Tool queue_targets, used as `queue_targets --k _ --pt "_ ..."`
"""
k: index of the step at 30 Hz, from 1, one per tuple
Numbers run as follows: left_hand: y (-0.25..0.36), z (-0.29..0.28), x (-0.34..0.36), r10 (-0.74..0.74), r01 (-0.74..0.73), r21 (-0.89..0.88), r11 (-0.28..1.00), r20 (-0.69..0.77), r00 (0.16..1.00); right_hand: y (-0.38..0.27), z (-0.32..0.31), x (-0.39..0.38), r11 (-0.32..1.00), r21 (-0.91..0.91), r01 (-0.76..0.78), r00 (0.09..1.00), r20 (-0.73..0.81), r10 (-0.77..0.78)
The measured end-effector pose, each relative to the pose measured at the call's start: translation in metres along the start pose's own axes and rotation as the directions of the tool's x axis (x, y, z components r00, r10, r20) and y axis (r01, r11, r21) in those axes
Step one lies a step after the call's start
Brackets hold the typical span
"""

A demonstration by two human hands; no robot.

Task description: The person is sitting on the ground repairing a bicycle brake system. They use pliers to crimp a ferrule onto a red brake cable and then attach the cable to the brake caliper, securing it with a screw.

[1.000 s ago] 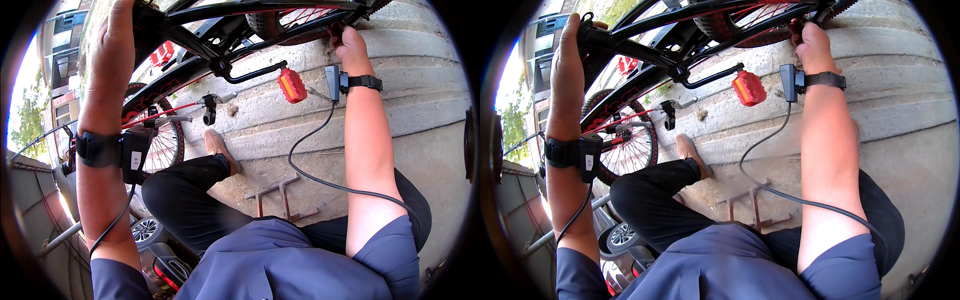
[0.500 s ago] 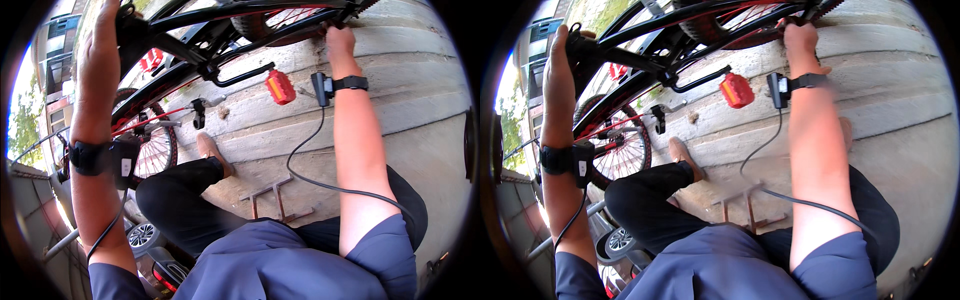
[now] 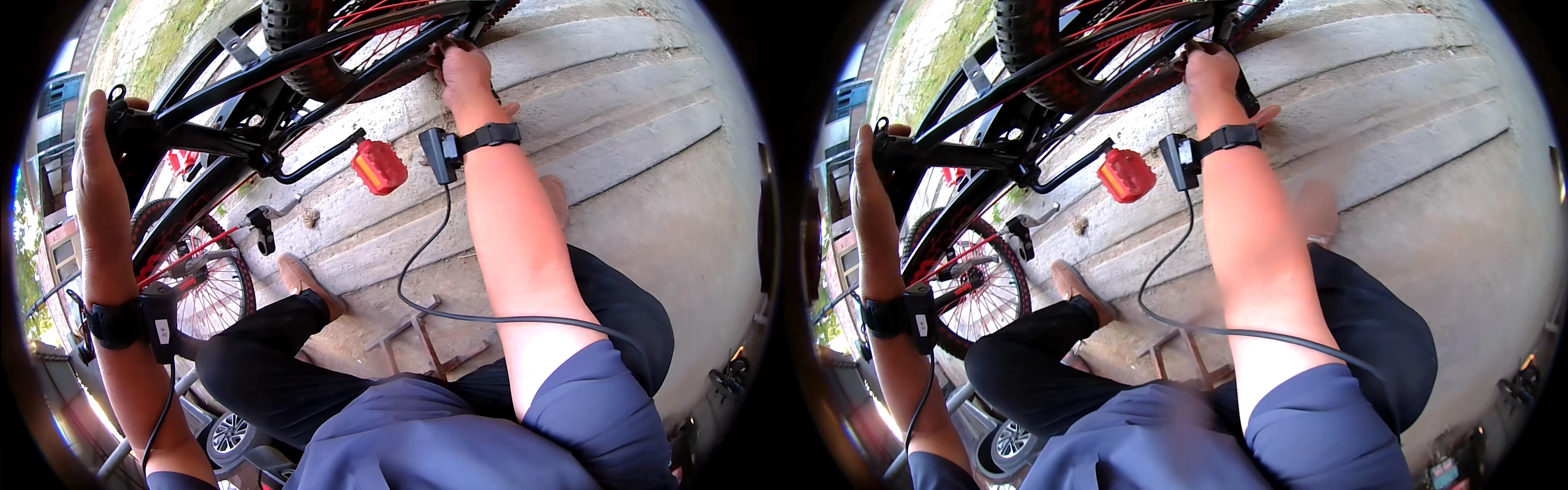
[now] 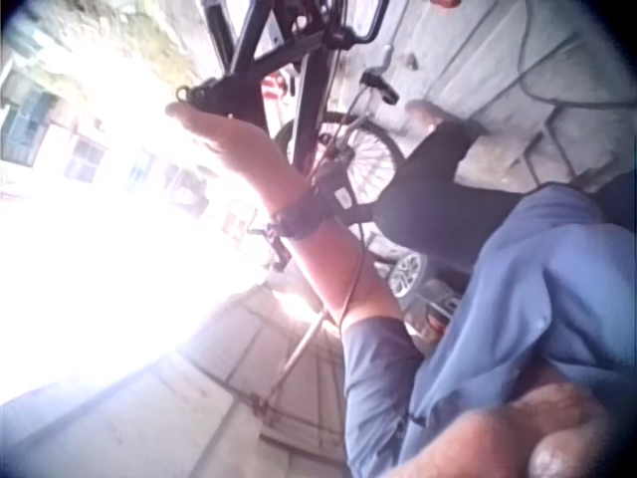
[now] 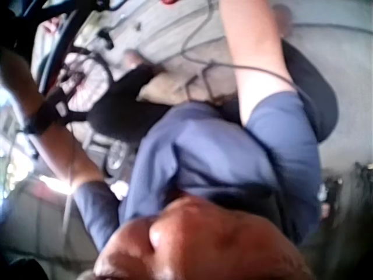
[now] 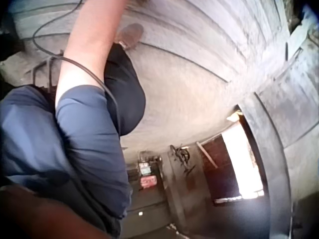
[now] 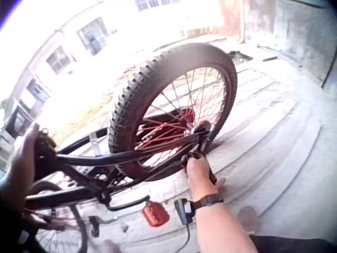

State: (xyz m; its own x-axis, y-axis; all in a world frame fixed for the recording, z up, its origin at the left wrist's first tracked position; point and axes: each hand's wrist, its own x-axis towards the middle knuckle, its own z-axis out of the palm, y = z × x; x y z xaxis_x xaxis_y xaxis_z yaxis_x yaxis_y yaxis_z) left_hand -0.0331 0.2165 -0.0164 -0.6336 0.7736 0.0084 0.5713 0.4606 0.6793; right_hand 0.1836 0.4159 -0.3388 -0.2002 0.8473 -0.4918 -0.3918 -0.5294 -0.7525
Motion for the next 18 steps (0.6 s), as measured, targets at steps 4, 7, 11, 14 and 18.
queue_targets --k 4,7,11,14,18 --pt "0.001 0.005 0.003 -0.056 0.055 -0.032 0.998 -0.033 0.998 0.005 0.0 0.0 0.996 -0.043 0.083 0.995 -0.05 -0.085" --pt "0.005 0.004 -0.001 -0.084 0.083 -0.017 0.996 -0.053 0.995 -0.007 0.004 -0.015 0.998 0.004 -0.059 0.995 -0.076 0.059" --pt "0.004 0.003 -0.001 -0.116 0.113 -0.073 0.991 -0.044 0.992 -0.014 0.004 -0.017 0.992 0.028 -0.127 0.991 -0.047 0.128" --pt "0.005 0.007 0.0 -0.098 0.095 -0.054 0.994 -0.057 0.994 -0.014 0.005 -0.012 0.99 0.049 -0.13 0.991 -0.034 0.132" --pt "0.001 -0.002 0.003 -0.133 0.132 -0.066 0.989 -0.007 0.991 -0.01 0.004 -0.005 0.983 0.117 -0.142 0.99 0.006 0.142"
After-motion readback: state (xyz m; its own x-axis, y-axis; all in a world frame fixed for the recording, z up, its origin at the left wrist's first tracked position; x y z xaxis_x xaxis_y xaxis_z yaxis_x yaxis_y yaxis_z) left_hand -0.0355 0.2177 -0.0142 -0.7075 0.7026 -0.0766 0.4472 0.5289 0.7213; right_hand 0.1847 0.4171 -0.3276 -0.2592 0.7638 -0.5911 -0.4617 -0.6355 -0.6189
